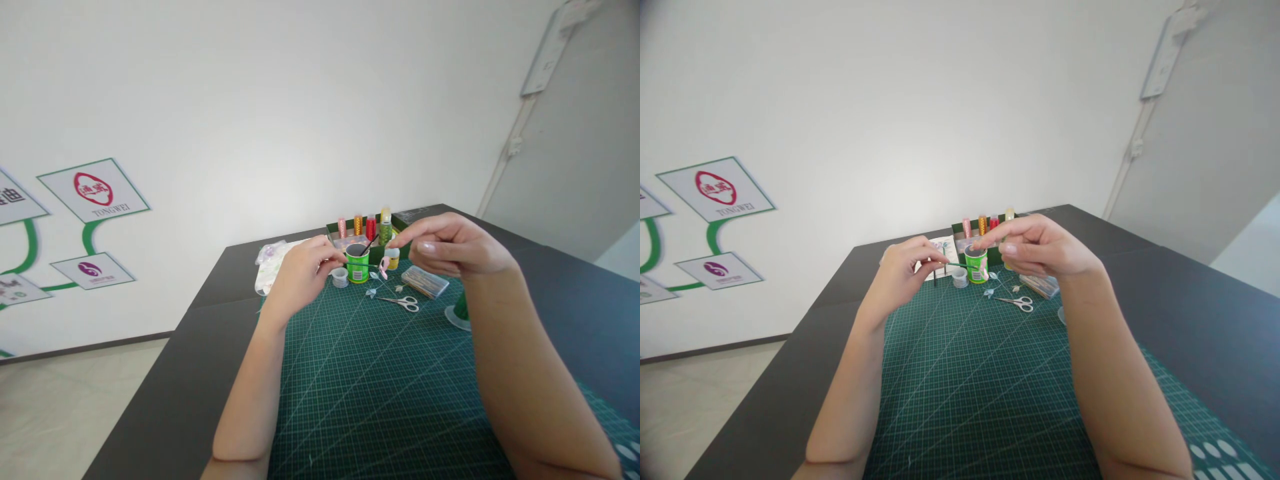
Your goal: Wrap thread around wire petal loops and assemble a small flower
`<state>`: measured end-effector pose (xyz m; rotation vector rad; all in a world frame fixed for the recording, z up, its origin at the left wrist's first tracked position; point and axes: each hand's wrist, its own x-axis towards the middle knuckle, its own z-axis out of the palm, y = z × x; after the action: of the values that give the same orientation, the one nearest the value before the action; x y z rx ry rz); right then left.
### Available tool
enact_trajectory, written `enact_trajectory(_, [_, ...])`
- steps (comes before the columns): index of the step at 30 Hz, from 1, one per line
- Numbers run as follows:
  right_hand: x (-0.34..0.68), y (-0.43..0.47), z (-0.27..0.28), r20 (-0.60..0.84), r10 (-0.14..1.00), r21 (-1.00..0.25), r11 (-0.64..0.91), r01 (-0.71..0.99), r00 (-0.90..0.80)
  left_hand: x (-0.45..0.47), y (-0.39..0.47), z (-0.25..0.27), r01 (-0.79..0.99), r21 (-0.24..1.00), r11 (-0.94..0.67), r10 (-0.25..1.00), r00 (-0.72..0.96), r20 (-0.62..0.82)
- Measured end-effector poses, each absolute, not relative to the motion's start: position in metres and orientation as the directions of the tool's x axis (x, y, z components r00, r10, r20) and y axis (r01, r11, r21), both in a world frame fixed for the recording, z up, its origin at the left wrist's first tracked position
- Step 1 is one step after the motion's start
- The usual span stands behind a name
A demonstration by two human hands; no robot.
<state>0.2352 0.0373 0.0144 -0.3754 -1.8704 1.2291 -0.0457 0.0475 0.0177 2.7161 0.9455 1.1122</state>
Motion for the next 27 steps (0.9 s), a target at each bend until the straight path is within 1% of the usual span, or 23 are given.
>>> enact_trajectory(8, [0.231, 0.042, 0.014, 0.504, 0.645, -0.858, 0.451, -0.246, -0.574, -0.046, 0.046, 0.020, 0.461, 0.311, -0.831, 0.552, 0.619, 0.559])
enact_trajectory(11, [0.232, 0.044, 0.013, 0.489, 0.633, -0.865, 0.444, -0.236, -0.600, -0.047, 0.046, 0.020, 0.444, 0.323, -0.836, 0.548, 0.644, 0.533])
enact_trajectory(16, [0.232, 0.045, 0.011, 0.449, 0.658, -0.881, 0.441, -0.174, -0.605, -0.047, 0.047, 0.020, 0.434, 0.292, -0.852, 0.523, 0.687, 0.505])
enact_trajectory(23, [0.225, 0.046, 0.012, 0.396, 0.766, -0.894, 0.449, -0.020, -0.506, -0.045, 0.044, 0.020, 0.393, 0.314, -0.864, 0.502, 0.717, 0.484])
enact_trajectory(27, [0.222, 0.047, 0.014, 0.377, 0.802, -0.892, 0.449, 0.051, -0.464, -0.044, 0.043, 0.021, 0.376, 0.329, -0.866, 0.497, 0.716, 0.490])
